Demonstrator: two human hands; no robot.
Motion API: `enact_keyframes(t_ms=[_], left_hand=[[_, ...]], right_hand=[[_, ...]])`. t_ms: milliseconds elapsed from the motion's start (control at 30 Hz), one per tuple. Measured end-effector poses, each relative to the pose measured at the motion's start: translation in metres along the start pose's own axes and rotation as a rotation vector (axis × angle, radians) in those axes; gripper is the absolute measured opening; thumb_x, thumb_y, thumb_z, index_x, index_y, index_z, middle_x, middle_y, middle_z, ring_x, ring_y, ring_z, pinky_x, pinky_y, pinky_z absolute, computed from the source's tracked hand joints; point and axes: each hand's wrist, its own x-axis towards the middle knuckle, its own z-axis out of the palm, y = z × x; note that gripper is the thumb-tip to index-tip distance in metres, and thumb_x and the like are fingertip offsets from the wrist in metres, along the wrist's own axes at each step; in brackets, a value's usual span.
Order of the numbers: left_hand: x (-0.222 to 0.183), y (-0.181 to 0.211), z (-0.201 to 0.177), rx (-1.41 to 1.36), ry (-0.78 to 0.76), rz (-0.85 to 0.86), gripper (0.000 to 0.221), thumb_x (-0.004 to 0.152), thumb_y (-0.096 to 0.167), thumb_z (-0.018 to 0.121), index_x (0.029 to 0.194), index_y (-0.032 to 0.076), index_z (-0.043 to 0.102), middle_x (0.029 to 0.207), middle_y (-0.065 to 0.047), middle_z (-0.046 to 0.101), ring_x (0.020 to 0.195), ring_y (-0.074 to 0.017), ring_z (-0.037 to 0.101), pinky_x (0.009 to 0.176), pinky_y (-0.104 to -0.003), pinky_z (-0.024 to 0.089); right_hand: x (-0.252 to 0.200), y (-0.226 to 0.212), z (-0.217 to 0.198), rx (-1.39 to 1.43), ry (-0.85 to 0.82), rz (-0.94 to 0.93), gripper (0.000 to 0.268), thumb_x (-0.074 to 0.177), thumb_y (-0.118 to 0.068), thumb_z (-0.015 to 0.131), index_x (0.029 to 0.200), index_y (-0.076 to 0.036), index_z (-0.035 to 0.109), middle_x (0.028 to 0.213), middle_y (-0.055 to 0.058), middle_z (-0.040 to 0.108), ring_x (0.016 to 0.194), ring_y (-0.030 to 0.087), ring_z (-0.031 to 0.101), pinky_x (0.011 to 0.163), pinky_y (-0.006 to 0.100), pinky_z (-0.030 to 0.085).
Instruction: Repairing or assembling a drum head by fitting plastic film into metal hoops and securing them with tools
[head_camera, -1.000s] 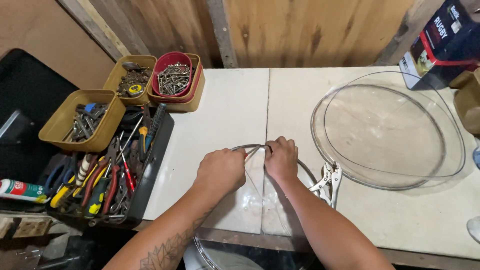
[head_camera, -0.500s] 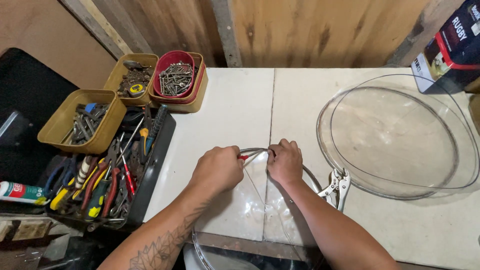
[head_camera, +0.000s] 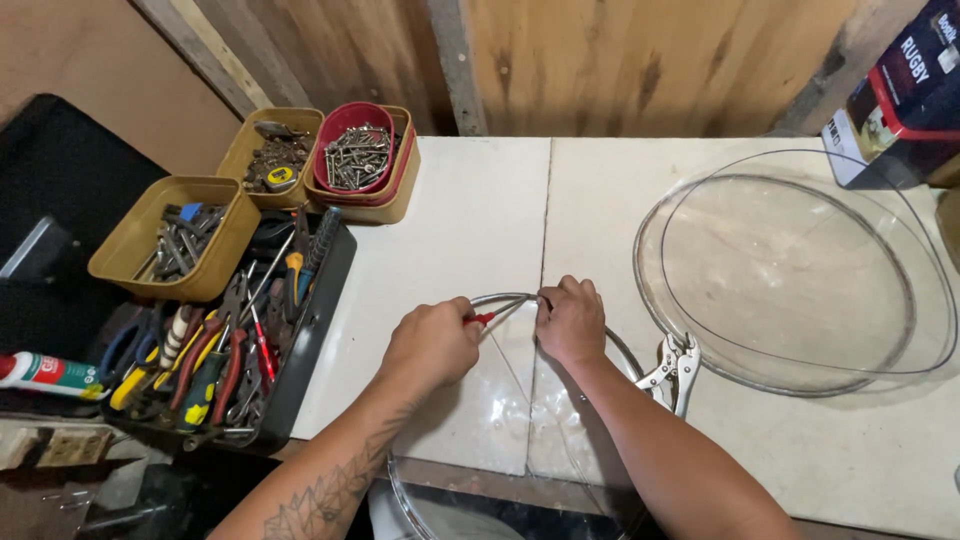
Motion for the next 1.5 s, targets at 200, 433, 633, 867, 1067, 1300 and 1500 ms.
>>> enact_keyframes(t_ms=[200, 433, 633, 867, 1067, 1300, 1500], left_hand=[[-0.017, -0.006, 0.02, 0.147, 0.035, 0.106, 0.039, 0.1, 0.033, 0.049, 0.128, 0.014, 0.067, 0.105, -0.027, 0.073, 0.108, -0.0482, 0.07, 0.095, -0.058, 0.056], [-0.012, -0.025, 0.065, 0.244, 0.159, 0.216, 0.041, 0.102, 0.038, 0.044, 0.13, 0.016, 0.066, 0.092, -0.02, 0.071, 0.093, -0.0442, 0.074, 0.084, -0.055, 0.058], [-0.002, -0.029, 0.073, 0.248, 0.244, 0.258, 0.041, 0.102, 0.037, 0.046, 0.128, 0.014, 0.068, 0.087, -0.019, 0.07, 0.087, -0.0424, 0.074, 0.079, -0.053, 0.059], [0.001, -0.025, 0.069, 0.291, 0.225, 0.277, 0.038, 0.1, 0.04, 0.048, 0.124, 0.018, 0.068, 0.086, -0.016, 0.069, 0.086, -0.041, 0.074, 0.077, -0.053, 0.059], [0.008, -0.025, 0.071, 0.314, 0.209, 0.277, 0.04, 0.099, 0.04, 0.047, 0.127, 0.019, 0.067, 0.086, -0.014, 0.069, 0.087, -0.0396, 0.074, 0.078, -0.053, 0.059], [-0.001, -0.017, 0.058, 0.319, 0.198, 0.259, 0.04, 0.1, 0.038, 0.046, 0.127, 0.017, 0.068, 0.086, -0.015, 0.069, 0.086, -0.0402, 0.074, 0.078, -0.054, 0.06], [0.001, -0.015, 0.055, 0.321, 0.198, 0.261, 0.038, 0.1, 0.036, 0.049, 0.126, 0.016, 0.069, 0.087, -0.016, 0.068, 0.088, -0.0413, 0.074, 0.079, -0.054, 0.059]], right_hand=[[0.01, 0.014, 0.002, 0.082, -0.1, 0.063, 0.015, 0.09, -0.022, 0.07, 0.1, -0.016, 0.079, 0.086, 0.004, 0.059, 0.09, 0.028, 0.058, 0.084, 0.039, 0.05], [0.021, 0.011, -0.019, 0.119, -0.3, 0.195, 0.026, 0.093, -0.022, 0.068, 0.115, -0.011, 0.077, 0.106, 0.011, 0.065, 0.107, 0.03, 0.062, 0.096, 0.04, 0.052], [0.016, 0.009, -0.031, 0.011, -0.276, 0.185, 0.027, 0.096, -0.034, 0.065, 0.111, -0.016, 0.078, 0.103, 0.007, 0.065, 0.106, 0.028, 0.061, 0.098, 0.042, 0.048], [0.02, 0.019, -0.03, 0.132, -0.32, 0.171, 0.025, 0.095, -0.021, 0.066, 0.113, -0.009, 0.078, 0.104, 0.013, 0.067, 0.106, 0.031, 0.064, 0.096, 0.041, 0.054], [0.019, 0.018, -0.034, 0.128, -0.329, 0.155, 0.025, 0.095, -0.021, 0.064, 0.113, -0.009, 0.078, 0.104, 0.013, 0.068, 0.107, 0.031, 0.065, 0.097, 0.041, 0.054], [0.018, 0.017, -0.034, 0.128, -0.307, 0.143, 0.025, 0.095, -0.022, 0.063, 0.111, -0.011, 0.078, 0.103, 0.013, 0.07, 0.108, 0.03, 0.067, 0.098, 0.04, 0.055], [0.017, 0.015, -0.037, 0.151, -0.296, 0.139, 0.025, 0.094, -0.019, 0.063, 0.111, -0.008, 0.078, 0.102, 0.014, 0.07, 0.106, 0.032, 0.066, 0.096, 0.041, 0.054]])
